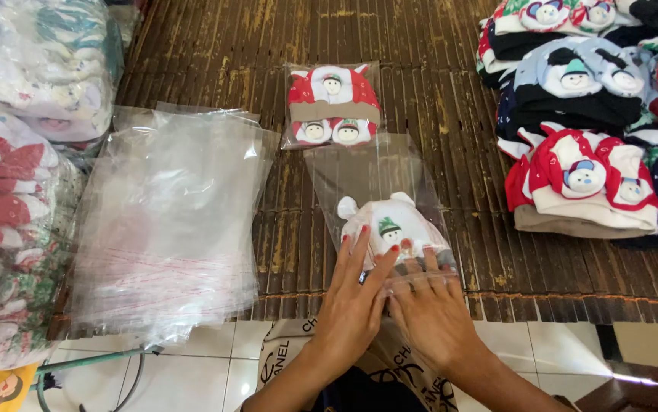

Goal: Packaging baby hats and booties into individual plastic bags

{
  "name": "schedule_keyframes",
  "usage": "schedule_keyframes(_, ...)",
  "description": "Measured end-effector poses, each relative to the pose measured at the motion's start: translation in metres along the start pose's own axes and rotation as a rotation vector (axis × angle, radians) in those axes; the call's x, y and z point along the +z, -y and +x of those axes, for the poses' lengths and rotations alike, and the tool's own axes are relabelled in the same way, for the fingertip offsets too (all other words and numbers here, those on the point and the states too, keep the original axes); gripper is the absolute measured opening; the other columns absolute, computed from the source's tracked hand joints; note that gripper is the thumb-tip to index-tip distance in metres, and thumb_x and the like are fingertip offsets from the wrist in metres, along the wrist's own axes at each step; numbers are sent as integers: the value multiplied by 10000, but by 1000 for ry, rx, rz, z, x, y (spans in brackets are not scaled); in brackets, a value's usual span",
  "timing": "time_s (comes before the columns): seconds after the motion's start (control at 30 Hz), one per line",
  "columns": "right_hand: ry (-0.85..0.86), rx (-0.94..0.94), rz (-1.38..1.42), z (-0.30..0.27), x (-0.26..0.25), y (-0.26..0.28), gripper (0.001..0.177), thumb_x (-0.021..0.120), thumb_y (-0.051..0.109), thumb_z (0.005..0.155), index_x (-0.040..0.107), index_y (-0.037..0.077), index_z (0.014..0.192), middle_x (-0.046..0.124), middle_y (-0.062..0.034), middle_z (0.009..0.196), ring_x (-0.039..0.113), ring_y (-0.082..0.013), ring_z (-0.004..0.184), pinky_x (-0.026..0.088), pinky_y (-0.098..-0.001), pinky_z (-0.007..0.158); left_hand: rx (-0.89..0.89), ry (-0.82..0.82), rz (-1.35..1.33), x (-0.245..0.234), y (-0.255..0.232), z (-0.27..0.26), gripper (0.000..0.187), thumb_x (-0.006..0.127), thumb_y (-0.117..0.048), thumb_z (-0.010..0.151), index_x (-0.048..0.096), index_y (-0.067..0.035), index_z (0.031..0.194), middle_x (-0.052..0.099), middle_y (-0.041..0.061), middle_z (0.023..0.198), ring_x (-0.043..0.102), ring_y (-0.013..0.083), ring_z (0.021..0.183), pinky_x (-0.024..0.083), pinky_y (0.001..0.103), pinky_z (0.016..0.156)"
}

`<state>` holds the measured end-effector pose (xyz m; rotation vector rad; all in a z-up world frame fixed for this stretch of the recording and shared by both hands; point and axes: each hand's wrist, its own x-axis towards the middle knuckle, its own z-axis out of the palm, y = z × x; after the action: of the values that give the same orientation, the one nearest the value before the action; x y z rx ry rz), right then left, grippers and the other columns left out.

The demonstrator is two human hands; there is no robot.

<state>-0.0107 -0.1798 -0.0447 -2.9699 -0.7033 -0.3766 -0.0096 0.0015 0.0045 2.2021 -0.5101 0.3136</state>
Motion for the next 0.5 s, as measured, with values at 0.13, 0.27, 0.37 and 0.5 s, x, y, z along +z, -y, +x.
schedule_keyframes(0.13,136,-88,12,8,7,-6,1025,642,506,859,145,61,1636,8,-277,1700,39,-487,1522,105,-568,1179,-42,59,17,25,25,-5,912,574,169,789,370,-238,1579,48,194,1702,-23,545,1521,281,662,1170)
schedule_keyframes(0.27,53,-22,29,28,16,-2,832,457,376,936,145,16,1617,9,-215,1703,-7,-384,1551,31,-496,1246,-59,76,5,27,33,-4,1062,525,303,614,430,-206,1541,133,147,1693,49,518,1512,322,628,1158)
schedule_keyframes(0.37,1,-23,92,47,16,3,683,438,190,965,231,4,1588,228,-173,1537,178,-352,1367,207,-515,1214,-64,128,32,19,32,4,1100,505,318,580,435,-214,1541,153,138,1690,72,534,1499,329,634,1139)
schedule_keyframes(0.5,-94,-194,187,57,3,3,463,458,42,908,512,-90,1349,438,-265,1508,215,-486,1510,84,-613,1271,-12,97,71,3,30,10,1035,522,268,597,458,-183,1526,189,156,1683,112,542,1515,316,652,1156)
